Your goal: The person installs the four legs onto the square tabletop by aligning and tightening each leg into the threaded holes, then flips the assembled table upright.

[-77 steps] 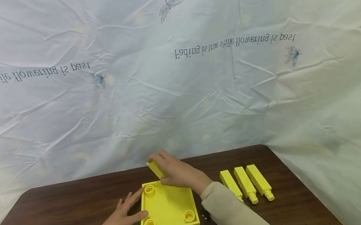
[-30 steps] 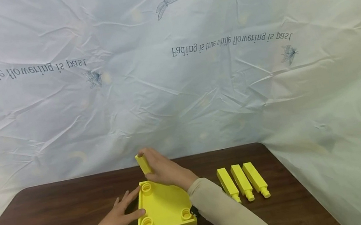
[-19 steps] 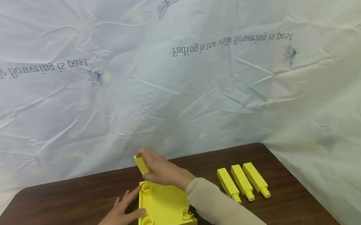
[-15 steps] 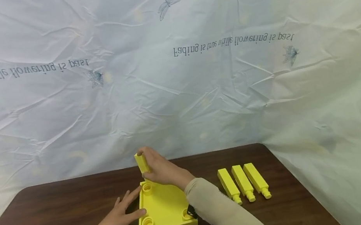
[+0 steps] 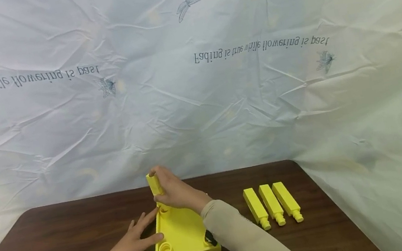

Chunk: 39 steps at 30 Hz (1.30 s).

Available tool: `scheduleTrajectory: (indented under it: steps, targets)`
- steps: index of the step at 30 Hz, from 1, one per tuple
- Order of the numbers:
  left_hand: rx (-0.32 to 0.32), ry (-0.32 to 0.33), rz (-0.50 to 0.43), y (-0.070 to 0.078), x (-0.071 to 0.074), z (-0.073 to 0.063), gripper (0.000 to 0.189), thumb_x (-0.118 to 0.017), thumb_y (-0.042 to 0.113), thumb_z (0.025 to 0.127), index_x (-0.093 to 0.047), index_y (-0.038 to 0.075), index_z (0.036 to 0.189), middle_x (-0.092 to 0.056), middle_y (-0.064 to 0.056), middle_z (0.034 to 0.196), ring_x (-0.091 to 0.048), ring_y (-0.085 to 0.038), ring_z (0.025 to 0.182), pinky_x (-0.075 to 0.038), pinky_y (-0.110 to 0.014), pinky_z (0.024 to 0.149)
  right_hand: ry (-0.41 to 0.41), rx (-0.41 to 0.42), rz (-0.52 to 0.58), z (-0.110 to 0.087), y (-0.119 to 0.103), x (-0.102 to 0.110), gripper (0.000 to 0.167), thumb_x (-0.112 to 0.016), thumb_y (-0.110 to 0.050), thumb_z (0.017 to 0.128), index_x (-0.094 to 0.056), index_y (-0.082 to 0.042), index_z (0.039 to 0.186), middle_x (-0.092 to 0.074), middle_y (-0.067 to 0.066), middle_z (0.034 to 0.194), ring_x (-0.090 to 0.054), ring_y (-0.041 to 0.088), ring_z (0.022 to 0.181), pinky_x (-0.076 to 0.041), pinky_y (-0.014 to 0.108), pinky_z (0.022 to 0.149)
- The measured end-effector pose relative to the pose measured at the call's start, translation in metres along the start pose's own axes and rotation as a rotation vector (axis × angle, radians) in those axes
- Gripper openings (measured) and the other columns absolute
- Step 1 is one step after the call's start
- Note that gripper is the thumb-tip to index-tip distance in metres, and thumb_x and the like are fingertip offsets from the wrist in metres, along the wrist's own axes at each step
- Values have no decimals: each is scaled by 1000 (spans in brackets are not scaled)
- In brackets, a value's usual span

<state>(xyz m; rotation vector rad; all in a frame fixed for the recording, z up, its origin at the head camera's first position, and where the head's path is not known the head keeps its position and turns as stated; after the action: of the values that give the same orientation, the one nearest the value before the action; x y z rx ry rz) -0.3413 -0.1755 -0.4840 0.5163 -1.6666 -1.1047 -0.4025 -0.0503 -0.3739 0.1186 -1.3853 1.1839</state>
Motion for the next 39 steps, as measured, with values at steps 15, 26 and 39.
scheduleTrajectory:
  steps: [15, 26, 39]
  targets:
    - [28, 19, -7, -4, 0, 0, 83, -70, 41, 103, -28, 14, 169, -22, -25, 171, 8, -53, 157, 11, -81, 114, -9, -6, -2, 1, 1, -1, 59, -75, -15, 101, -33, -13, 142, -45, 13, 139, -56, 23, 114, -55, 25, 86]
    - [50, 28, -2, -4, 2, 0, 84, -70, 42, 103, -28, 13, 169, -21, -25, 172, 10, -52, 157, 8, -84, 112, -33, 2, -44, 2, -1, -3, 59, -76, -17, 100, -35, -12, 142, -47, 10, 136, -55, 20, 115, -54, 27, 89]
    - [59, 25, 0, -4, 2, -3, 84, -71, 44, 102, -30, 15, 169, -22, -26, 171, 9, -53, 157, 5, -85, 112, -35, 6, -39, 2, 0, -4, 56, -80, -14, 97, -37, -14, 132, -48, 5, 129, -53, 18, 112, -53, 28, 89]
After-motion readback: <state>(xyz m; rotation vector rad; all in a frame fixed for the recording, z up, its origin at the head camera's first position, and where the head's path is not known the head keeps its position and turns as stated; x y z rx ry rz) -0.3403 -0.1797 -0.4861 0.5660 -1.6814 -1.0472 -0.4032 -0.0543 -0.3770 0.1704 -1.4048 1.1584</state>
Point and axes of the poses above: each hand's wrist, its own z-axis towards the middle knuckle, its own x-axis out of the back of the hand, y = z × x, the point moved 8 cm from there along z, towards the middle knuckle
